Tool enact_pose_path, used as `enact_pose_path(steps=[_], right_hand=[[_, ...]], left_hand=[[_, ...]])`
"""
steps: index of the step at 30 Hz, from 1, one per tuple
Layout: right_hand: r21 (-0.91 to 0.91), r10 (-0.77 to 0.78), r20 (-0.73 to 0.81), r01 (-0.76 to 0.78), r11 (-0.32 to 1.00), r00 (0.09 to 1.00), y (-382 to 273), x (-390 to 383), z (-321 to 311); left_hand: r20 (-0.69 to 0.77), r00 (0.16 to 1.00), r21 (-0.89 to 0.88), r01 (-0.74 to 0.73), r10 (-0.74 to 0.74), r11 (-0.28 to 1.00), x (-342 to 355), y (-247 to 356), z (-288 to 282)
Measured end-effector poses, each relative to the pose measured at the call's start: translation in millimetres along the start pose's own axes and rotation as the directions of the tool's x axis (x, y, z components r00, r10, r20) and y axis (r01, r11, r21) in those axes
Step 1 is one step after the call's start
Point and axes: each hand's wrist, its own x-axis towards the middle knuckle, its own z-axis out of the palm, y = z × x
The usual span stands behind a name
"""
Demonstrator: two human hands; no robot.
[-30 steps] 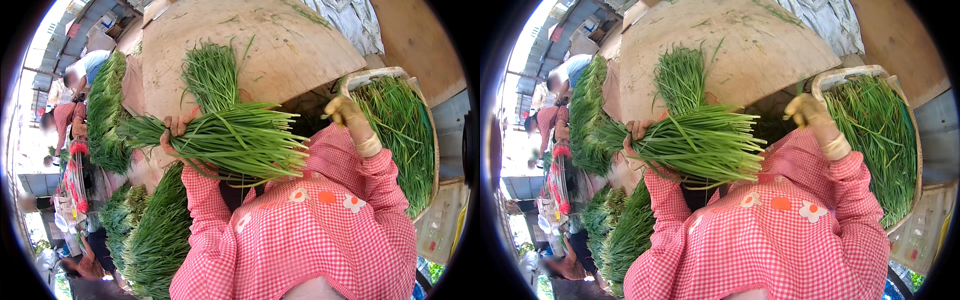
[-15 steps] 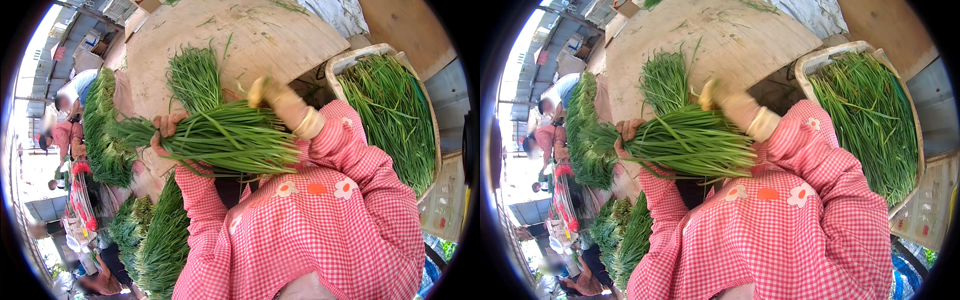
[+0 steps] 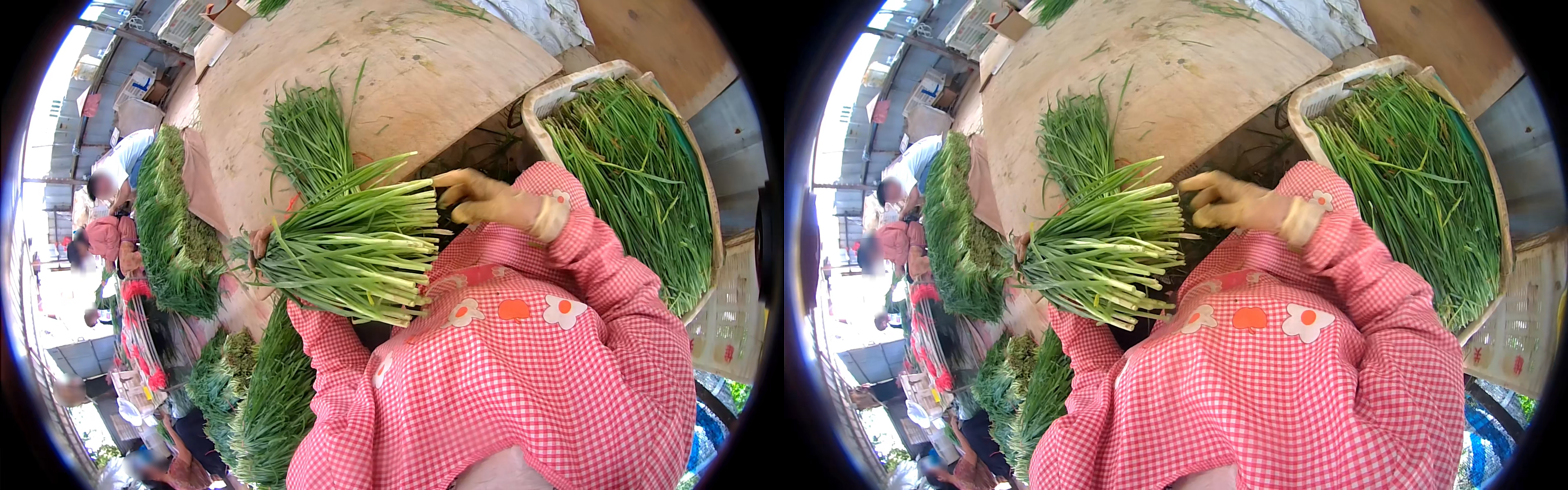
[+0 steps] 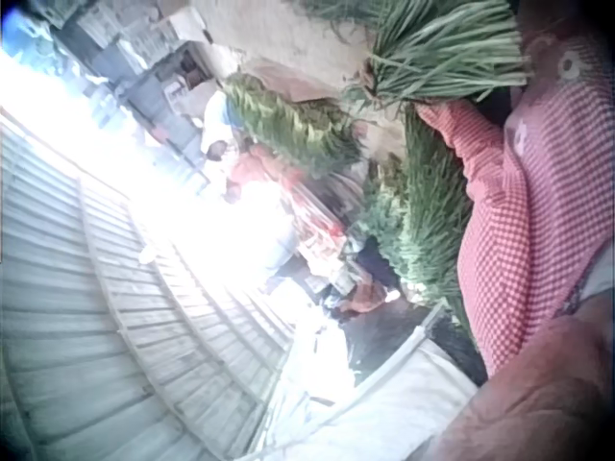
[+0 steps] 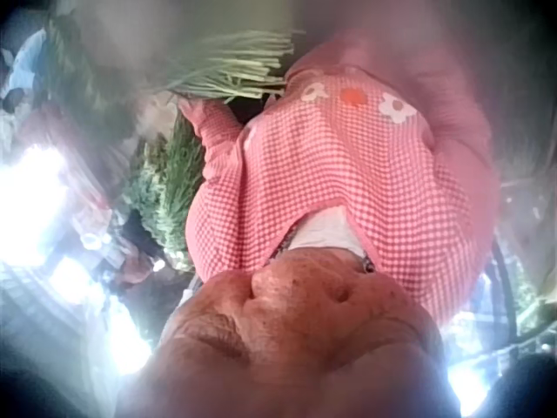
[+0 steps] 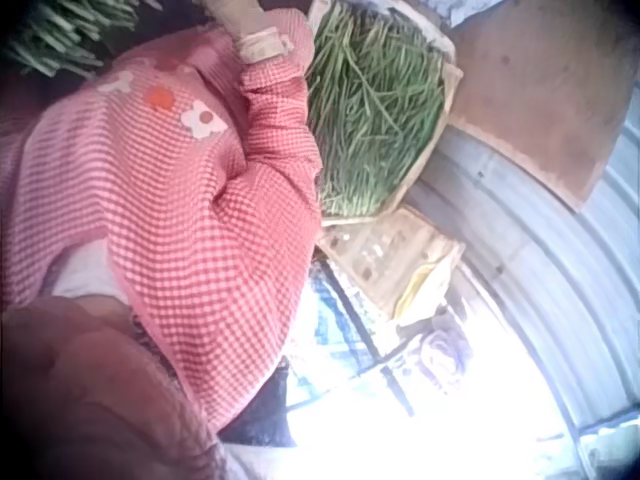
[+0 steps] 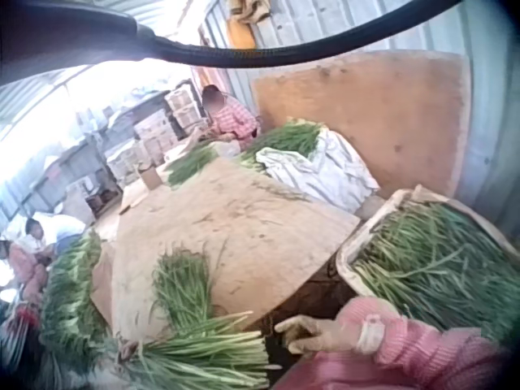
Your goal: The person bundles green onions by hand, gathering them into a bunch, aligning the stems, and wrapping a red tie around the bundle before placing it into a crate.
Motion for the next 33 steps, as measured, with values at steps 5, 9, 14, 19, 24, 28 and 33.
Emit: enact_pose_path(steps=[5,9,14,19,24,28,33], right_hand=[[0.044,0.177,0.073,-0.181,0.983,0.981,8.6,18.5,40.5],[0.328,-0.075,-0.121,0.111,0.938,0.990,19.5,16.4,24.7],[0.051,-0.149,-0.556,0.212,0.976,0.818,39.7,-1.8,-51.2],[-0.172,-0.379,-0.213,0.347,0.922,0.901,-30.0,-1.5,15.6],[-0.487,-0.338,-0.213,0.200,0.850,0.917,-46.5,45.7,30.8],[-0.089,-0.227,-0.284,0.211,0.974,0.931,-22.0,93.0,12.9],[-0.144,-0.190,-0.461,0.138,0.980,0.867,-22.1,91.8,-14.1]], left_hand=[[-0.208,0.978,0.258,0.062,-0.007,0.964,-13.2,-10.8,13.0],[-0.320,0.947,0.335,0.118,-0.005,0.935,-36.0,-12.6,15.1],[-0.381,0.924,0.366,0.179,-0.028,0.913,-29.8,-3.7,5.7],[-0.412,0.906,0.322,0.245,-0.098,0.915,-37.0,17.8,-21.6],[-0.420,0.904,0.398,0.258,-0.075,0.880,-46.4,-8.9,-4.5],[-0.487,0.870,0.395,0.294,-0.073,0.870,-52.6,-12.4,-12.4],[-0.612,0.786,0.285,0.323,-0.088,0.902,-52.6,-9.4,-31.7]])
